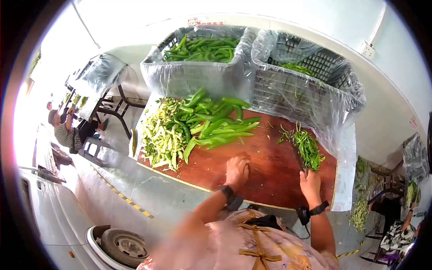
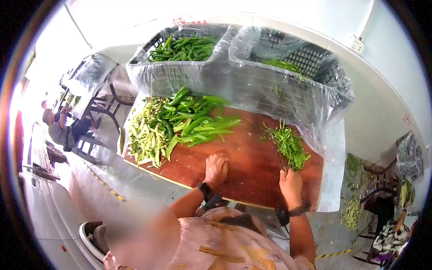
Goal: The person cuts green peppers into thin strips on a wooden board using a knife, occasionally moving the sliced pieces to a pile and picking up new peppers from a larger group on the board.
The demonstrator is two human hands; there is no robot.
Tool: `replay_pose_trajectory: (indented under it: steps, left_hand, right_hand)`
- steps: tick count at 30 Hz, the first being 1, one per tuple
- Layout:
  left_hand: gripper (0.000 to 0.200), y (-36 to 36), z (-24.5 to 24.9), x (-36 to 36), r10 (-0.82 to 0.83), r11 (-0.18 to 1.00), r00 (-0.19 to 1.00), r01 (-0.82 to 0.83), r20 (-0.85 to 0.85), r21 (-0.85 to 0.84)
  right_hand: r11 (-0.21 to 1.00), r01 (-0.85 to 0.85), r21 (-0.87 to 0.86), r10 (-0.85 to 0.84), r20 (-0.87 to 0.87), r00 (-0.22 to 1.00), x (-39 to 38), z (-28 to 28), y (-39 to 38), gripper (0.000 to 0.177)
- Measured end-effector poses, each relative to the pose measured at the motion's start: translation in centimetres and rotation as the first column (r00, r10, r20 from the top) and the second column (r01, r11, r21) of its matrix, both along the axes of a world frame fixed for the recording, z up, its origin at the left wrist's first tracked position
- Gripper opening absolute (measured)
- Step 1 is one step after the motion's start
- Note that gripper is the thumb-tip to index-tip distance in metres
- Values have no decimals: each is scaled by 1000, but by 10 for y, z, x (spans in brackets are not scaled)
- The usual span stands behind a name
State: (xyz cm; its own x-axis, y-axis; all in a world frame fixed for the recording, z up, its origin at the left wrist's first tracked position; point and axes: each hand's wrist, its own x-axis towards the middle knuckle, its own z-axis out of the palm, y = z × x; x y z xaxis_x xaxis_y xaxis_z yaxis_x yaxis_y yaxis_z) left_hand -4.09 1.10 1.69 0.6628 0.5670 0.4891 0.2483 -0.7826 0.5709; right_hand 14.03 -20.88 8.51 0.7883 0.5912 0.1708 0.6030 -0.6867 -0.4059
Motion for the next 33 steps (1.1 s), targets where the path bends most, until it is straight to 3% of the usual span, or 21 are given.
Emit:
replay_pose_trajectory:
  steps: [4,6,8,13,19,22,28,30,33]
  left_hand:
    - [20,46,16,-8,89,988,996,-92,24,121]
    - [25,69,24,-16,266,956,955,-243,-130,164]
    - [28,85,37,-26,363,927,915,-335,-175,171]
    - [32,121,30,-54,398,899,902,-347,-168,269]
    - [34,137,17,-64,412,896,856,-318,-313,311]
    - [36,136,21,-68,397,903,874,-316,-281,292]
    - [33,141,42,-69,376,926,909,-376,-178,33]
    - [29,144,52,-65,373,903,917,-394,-139,-174]
    - [25,141,71,-60,378,899,923,-386,-75,-208]
  right_hand:
    - [998,-17,-60,9,-123,992,-25,-16,-16,26]
    - [998,-29,-55,20,-159,987,-33,-18,-23,26]
    - [995,-42,-92,25,-179,984,-40,-14,-29,25]
    - [995,-32,-94,15,-170,985,-46,-28,-42,25]
    - [986,-4,-164,-24,-173,985,-53,-25,-41,24]
    - [992,4,-124,-23,-155,988,-54,-25,-40,21]
    - [987,20,-162,-42,-136,990,-56,-22,-38,22]
    - [990,-6,-144,-13,-126,992,-55,-25,-40,22]
    - [989,14,-146,-35,-139,990,-56,-24,-39,22]
